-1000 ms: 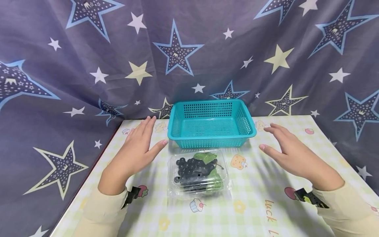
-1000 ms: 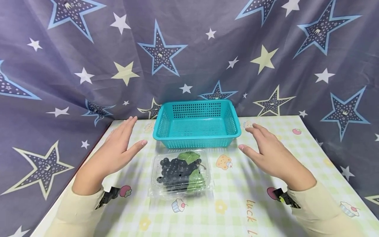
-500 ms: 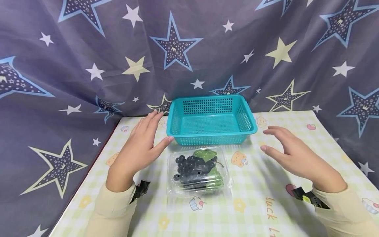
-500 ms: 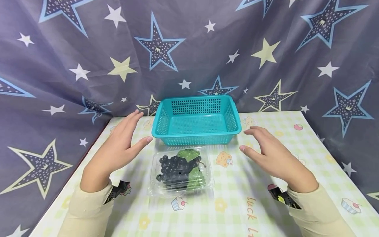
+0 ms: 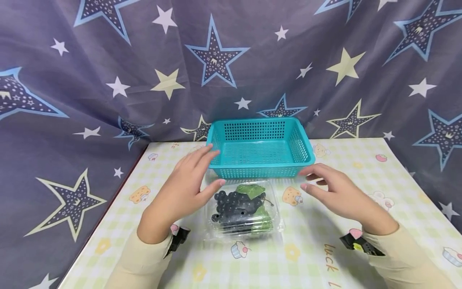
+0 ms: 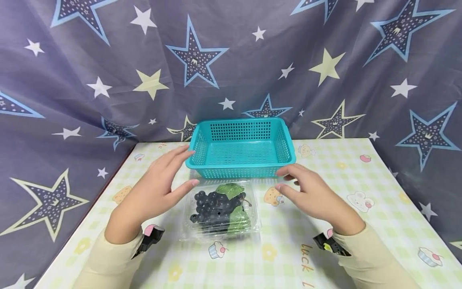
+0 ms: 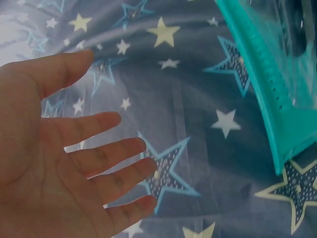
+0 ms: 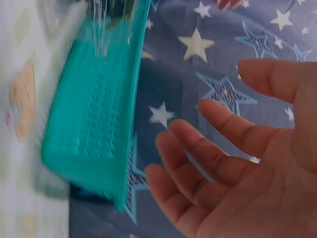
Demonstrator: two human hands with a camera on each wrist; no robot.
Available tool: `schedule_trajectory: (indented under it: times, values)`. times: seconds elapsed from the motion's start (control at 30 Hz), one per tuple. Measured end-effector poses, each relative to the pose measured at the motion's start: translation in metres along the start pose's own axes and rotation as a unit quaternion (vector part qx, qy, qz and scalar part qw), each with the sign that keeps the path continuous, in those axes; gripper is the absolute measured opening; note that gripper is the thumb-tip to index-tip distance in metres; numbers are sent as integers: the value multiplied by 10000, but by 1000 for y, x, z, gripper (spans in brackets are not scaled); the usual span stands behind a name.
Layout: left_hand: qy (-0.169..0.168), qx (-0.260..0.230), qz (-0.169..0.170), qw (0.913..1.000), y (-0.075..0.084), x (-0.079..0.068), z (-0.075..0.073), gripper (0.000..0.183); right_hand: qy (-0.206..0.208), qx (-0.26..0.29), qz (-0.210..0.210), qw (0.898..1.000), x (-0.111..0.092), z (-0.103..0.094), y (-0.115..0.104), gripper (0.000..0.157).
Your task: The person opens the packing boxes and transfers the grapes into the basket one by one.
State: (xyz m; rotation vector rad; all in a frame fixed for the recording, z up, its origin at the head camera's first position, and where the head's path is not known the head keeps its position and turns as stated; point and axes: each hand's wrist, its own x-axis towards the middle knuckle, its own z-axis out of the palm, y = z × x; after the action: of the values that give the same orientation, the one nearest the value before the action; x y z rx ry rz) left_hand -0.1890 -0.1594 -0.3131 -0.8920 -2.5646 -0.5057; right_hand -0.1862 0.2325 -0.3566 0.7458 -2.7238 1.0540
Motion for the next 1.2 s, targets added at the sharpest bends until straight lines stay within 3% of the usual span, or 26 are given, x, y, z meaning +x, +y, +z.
schedule_trajectory:
  times: [0.13, 0.33, 0.7, 0.93, 1.2]
  values:
    - [-16, 118, 290, 9995, 9, 0, 12, 66, -363, 398, -26, 9985, 3, 19, -1, 15]
    - [-160, 383, 570, 9975, 20, 0, 28, 62, -699, 848, 408, 9931, 5, 35, 0, 9]
    - [-195, 562, 771, 9952, 30, 1, 38, 58, -1033, 630, 697, 9902, 4, 43, 4, 4]
    - [-297, 504, 1031, 9929, 39, 1, 46, 54, -1492, 526, 579, 9857, 1, 46, 6, 7]
    - [-629, 661, 1198, 9886, 45, -3, 55, 53, -2255, 728, 524, 9701, 0, 47, 11, 10]
